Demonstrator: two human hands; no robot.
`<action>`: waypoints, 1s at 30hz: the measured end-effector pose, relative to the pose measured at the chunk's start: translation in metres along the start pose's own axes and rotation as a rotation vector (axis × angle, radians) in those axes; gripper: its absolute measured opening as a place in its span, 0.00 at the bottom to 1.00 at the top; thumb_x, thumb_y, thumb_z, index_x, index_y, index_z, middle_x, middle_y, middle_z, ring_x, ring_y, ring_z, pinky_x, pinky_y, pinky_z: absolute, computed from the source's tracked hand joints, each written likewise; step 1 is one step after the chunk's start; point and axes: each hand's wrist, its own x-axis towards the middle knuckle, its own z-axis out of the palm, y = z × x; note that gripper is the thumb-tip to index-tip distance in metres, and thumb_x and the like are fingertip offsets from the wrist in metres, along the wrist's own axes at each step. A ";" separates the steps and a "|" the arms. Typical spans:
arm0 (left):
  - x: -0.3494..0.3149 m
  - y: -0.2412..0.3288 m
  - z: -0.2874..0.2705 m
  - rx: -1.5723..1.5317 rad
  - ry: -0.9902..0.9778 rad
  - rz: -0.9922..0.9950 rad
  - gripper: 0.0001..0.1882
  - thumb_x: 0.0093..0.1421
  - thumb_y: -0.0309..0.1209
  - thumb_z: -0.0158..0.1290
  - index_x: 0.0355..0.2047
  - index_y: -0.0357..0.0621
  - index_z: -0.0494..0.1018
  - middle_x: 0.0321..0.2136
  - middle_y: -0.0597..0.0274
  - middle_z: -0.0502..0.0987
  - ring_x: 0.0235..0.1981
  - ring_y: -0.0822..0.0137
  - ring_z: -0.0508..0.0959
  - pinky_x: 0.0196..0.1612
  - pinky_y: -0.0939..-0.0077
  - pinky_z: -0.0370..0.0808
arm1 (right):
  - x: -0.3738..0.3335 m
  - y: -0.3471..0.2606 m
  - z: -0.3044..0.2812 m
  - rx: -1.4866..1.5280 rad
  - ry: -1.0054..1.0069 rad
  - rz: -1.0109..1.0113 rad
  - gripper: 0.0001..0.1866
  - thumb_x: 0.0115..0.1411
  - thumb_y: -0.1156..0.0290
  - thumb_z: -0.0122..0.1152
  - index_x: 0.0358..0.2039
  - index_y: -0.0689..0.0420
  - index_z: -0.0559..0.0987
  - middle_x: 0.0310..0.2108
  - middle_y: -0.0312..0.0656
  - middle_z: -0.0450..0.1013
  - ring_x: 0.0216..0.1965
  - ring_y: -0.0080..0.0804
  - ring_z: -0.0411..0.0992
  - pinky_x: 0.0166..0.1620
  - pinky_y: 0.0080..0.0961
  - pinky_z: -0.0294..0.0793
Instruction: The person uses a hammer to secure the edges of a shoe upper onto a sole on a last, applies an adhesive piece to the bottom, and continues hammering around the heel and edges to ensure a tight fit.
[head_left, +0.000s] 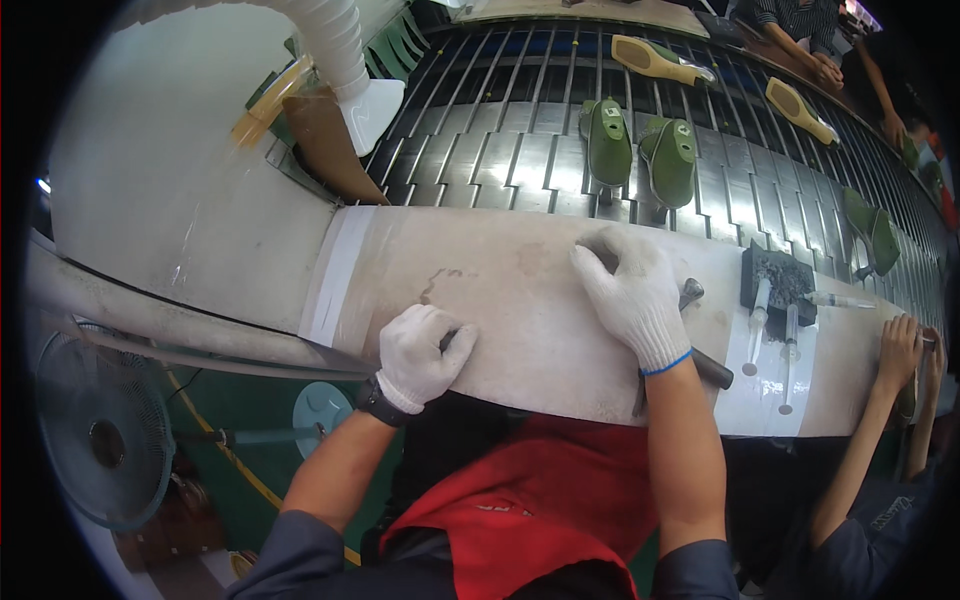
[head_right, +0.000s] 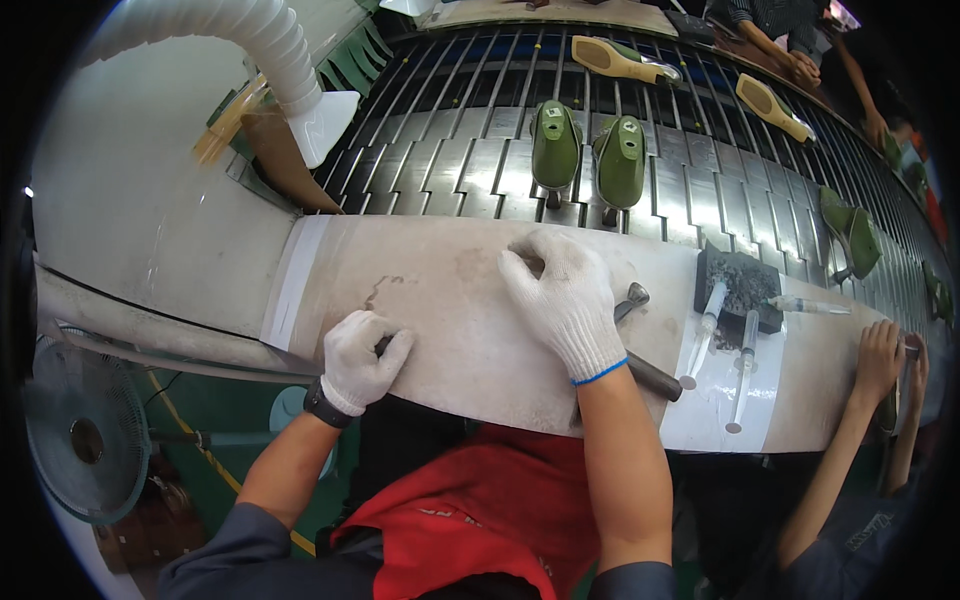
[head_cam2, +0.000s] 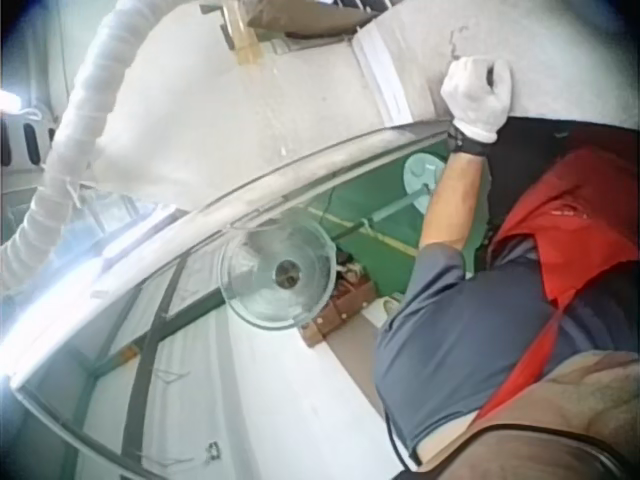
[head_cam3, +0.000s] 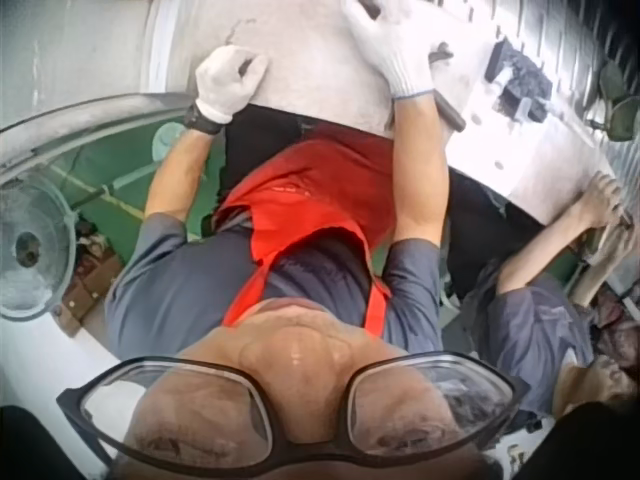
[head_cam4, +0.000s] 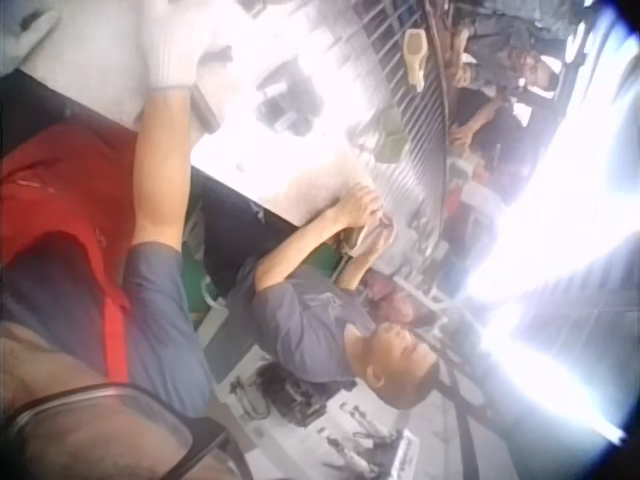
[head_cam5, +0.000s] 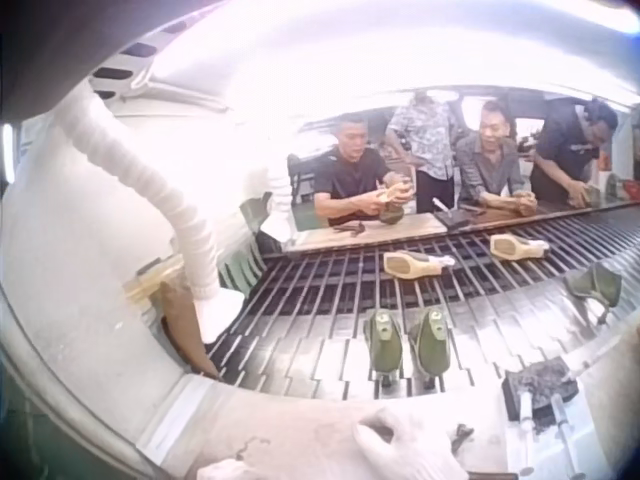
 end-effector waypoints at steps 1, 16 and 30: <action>-0.001 -0.003 0.002 -0.022 0.013 0.019 0.07 0.57 0.29 0.70 0.26 0.45 0.82 0.23 0.59 0.81 0.25 0.53 0.80 0.31 0.59 0.76 | 0.000 0.001 0.002 -0.008 0.011 -0.019 0.15 0.65 0.62 0.67 0.41 0.62 0.88 0.38 0.51 0.86 0.41 0.45 0.86 0.49 0.38 0.83; 0.076 -0.118 -0.009 0.035 0.127 -0.384 0.19 0.70 0.39 0.57 0.53 0.39 0.82 0.53 0.40 0.83 0.57 0.44 0.82 0.63 0.57 0.76 | -0.009 0.005 0.004 0.047 -0.041 -0.041 0.14 0.66 0.62 0.69 0.42 0.62 0.88 0.38 0.52 0.86 0.41 0.45 0.86 0.48 0.36 0.84; 0.212 -0.241 0.035 0.456 -0.221 -0.549 0.40 0.64 0.51 0.61 0.72 0.45 0.68 0.70 0.41 0.72 0.69 0.44 0.74 0.73 0.56 0.70 | -0.006 -0.002 0.005 -0.017 -0.070 -0.035 0.09 0.61 0.70 0.71 0.38 0.61 0.86 0.36 0.52 0.82 0.41 0.53 0.81 0.49 0.44 0.80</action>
